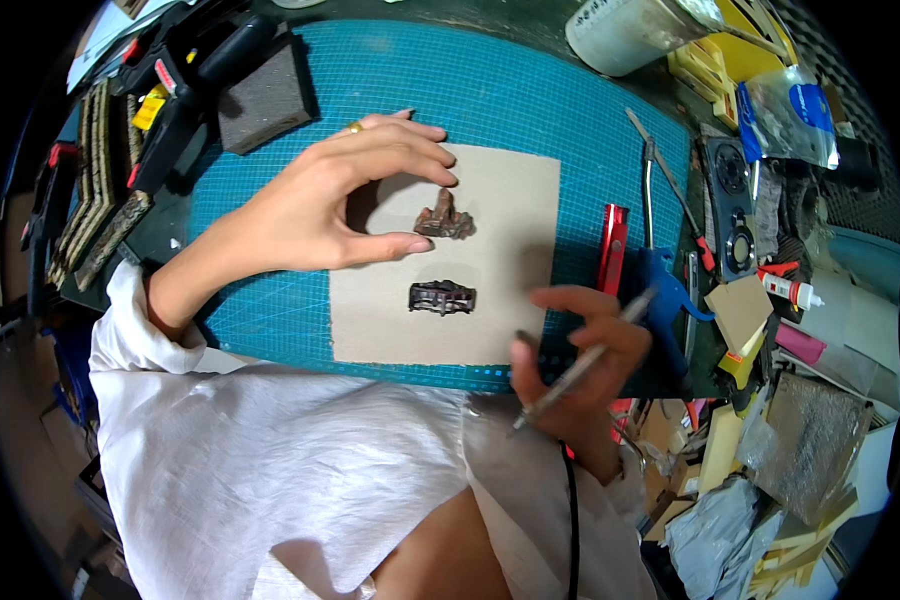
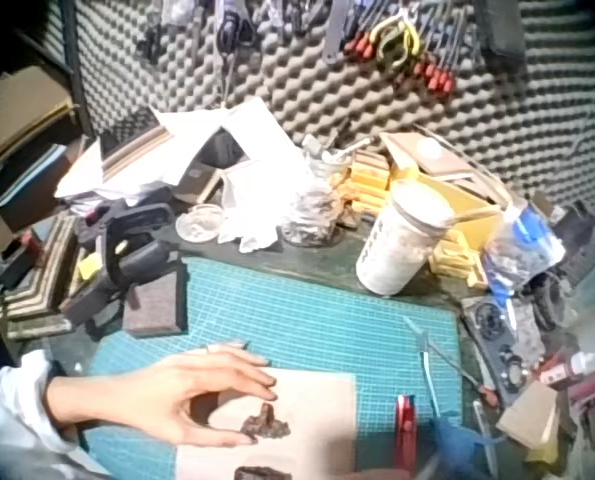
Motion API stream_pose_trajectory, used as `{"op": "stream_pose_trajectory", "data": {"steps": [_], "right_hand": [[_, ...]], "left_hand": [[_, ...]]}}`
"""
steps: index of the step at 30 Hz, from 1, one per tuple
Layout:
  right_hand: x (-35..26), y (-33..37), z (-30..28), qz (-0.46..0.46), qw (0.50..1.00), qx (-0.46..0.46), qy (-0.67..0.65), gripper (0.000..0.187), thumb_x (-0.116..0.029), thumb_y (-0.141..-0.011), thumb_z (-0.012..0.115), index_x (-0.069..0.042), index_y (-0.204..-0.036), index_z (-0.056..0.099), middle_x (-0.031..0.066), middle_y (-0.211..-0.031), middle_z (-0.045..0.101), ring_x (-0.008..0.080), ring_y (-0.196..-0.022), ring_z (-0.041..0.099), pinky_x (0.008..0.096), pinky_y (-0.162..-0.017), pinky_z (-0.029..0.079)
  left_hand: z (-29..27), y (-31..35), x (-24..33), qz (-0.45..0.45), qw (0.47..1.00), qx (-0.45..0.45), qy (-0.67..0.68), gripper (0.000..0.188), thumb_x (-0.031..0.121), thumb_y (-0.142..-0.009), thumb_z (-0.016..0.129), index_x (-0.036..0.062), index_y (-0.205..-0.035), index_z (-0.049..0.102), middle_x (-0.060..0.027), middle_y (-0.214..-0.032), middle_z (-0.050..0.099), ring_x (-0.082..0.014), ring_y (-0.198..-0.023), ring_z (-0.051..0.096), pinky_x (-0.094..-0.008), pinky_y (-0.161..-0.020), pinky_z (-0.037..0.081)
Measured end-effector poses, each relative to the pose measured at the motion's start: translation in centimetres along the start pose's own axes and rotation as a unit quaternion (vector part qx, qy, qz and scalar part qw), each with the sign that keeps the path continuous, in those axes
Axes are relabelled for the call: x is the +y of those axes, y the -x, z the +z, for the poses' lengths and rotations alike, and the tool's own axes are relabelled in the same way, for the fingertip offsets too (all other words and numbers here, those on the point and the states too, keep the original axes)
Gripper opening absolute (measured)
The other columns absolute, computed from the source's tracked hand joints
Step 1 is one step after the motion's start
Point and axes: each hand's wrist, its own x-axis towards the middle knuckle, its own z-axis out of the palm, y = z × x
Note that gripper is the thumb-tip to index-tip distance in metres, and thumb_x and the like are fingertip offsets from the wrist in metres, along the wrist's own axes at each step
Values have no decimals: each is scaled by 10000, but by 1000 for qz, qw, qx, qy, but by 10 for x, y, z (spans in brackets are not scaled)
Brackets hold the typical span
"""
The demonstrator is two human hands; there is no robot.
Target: The person assembles a small wooden picture frame, cuts a piece of cardboard on a table saw, and places two small figurines on the cardboard. They then use a pen to draw around the figurines on the cardboard.
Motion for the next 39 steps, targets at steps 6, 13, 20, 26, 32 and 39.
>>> {"op": "stream_pose_trajectory", "data": {"steps": [6, 13, 20, 26, 32, 39], "right_hand": [[1, -10, 27, 41, 996, -70, -41, 491, 9, -723, 777, -46, -1028, 396, 181, -1178, 599, 324, -946, 576, 377, -800, 456], [9, -11, 33, -3, 998, -69, -1, 466, 43, -732, 749, -41, -1048, 418, 164, -1096, 627, 307, -878, 566, 385, -743, 456], [10, -11, 33, -13, 998, -65, 1, 456, 47, -740, 735, -43, -1053, 417, 158, -1077, 627, 289, -860, 571, 377, -729, 458], [11, -11, 33, -14, 998, -67, 1, 467, 41, -743, 735, -46, -1067, 410, 154, -1077, 628, 285, -874, 577, 378, -734, 460], [12, -11, 34, -10, 998, -68, 2, 465, 36, -742, 740, -45, -1063, 413, 160, -1070, 634, 292, -887, 583, 386, -743, 464], [11, -11, 34, -6, 998, -66, 1, 458, 33, -739, 745, -43, -1048, 416, 166, -1066, 642, 305, -920, 597, 392, -753, 474]], "left_hand": [[-1, 1, -1, 11, 1000, 5, 0, 479, 220, -689, 837, 62, -1107, 666, -112, -1203, 625, -317, -1238, 519, -520, -1096, 328], [4, 2, -4, 8, 1000, 10, 0, 498, 274, -671, 844, 78, -1097, 677, -105, -1186, 633, -312, -1239, 521, -537, -1107, 315], [5, 2, -5, 11, 1000, 14, -3, 497, 281, -673, 843, 75, -1095, 680, -103, -1184, 635, -308, -1238, 523, -534, -1105, 320], [5, 1, -3, 11, 1000, 14, -2, 497, 283, -677, 841, 67, -1094, 679, -103, -1177, 638, -308, -1237, 523, -535, -1104, 322], [5, 2, -4, 7, 1000, 16, -3, 497, 285, -675, 841, 70, -1092, 680, -103, -1177, 638, -312, -1236, 524, -543, -1104, 319], [6, 2, -5, 8, 1000, 17, -3, 503, 294, -669, 843, 73, -1090, 680, -103, -1176, 639, -314, -1237, 523, -548, -1104, 316]]}}
